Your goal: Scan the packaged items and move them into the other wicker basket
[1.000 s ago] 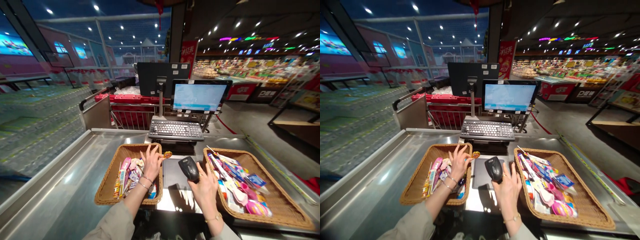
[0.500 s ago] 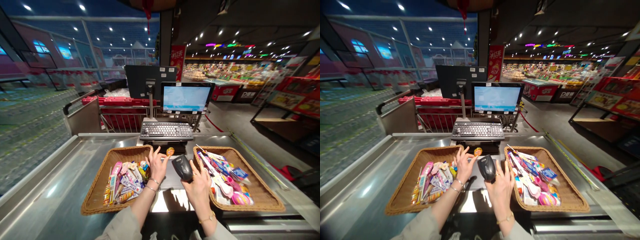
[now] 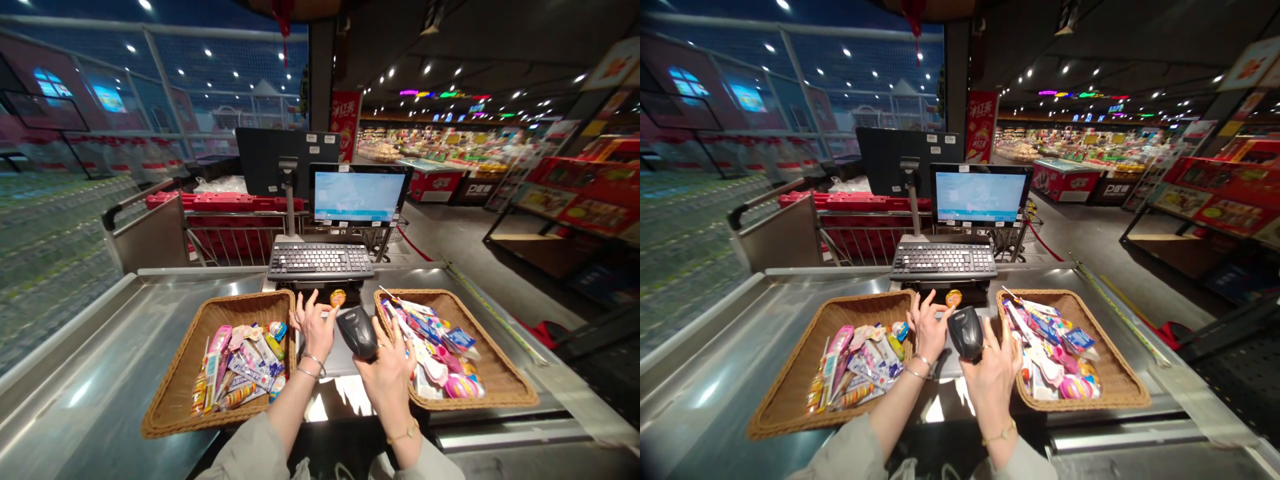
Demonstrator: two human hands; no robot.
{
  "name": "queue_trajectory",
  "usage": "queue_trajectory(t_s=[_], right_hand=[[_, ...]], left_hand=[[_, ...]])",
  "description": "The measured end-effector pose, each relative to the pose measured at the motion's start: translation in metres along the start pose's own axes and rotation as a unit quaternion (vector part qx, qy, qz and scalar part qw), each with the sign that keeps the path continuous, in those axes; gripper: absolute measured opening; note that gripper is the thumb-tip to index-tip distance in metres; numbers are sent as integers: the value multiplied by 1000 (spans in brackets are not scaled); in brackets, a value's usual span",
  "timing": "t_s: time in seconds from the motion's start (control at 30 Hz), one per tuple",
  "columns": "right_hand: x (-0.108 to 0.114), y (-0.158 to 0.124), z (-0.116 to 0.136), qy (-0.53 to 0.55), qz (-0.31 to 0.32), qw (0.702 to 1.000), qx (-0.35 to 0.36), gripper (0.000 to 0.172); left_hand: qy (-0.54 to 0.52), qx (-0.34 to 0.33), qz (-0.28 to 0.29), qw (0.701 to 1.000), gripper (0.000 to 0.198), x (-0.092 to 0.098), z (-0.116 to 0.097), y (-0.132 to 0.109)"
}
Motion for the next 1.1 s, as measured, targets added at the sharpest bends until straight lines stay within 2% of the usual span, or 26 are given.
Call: queue_trajectory(t_s=[0.23,0.43,0.73,0.93,1.1], right_hand=[[4,0,-2,9,0,1000,-4,22],[4,0,-6,6,-14,1000,-5,33],[3,1,-8,5,-23,1000,-1,33],[3,1,-7,18,-8,1000,-1,26],[3,1,-4,27,13,1000,3,26]], left_hand=[[14,13,24,1000,24,-3,-7,-1],[-16,20,-13,1000,16,-5,-11,-3],[-27,27,-1,999,13,-8,-12,-2],[-28,31,7,999,14,-9,-11,-1],[-27,26,1,999,14,-10,-7,0]])
Point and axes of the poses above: each hand's wrist, its own y-axis towards the middle knuckle, its own x-axis out of the back of the hand, z = x × y, the point moved 3 cm from there along y, towards the middle knuckle, and after that the axes turned 7 degrees about x, right-handed, at the moved point
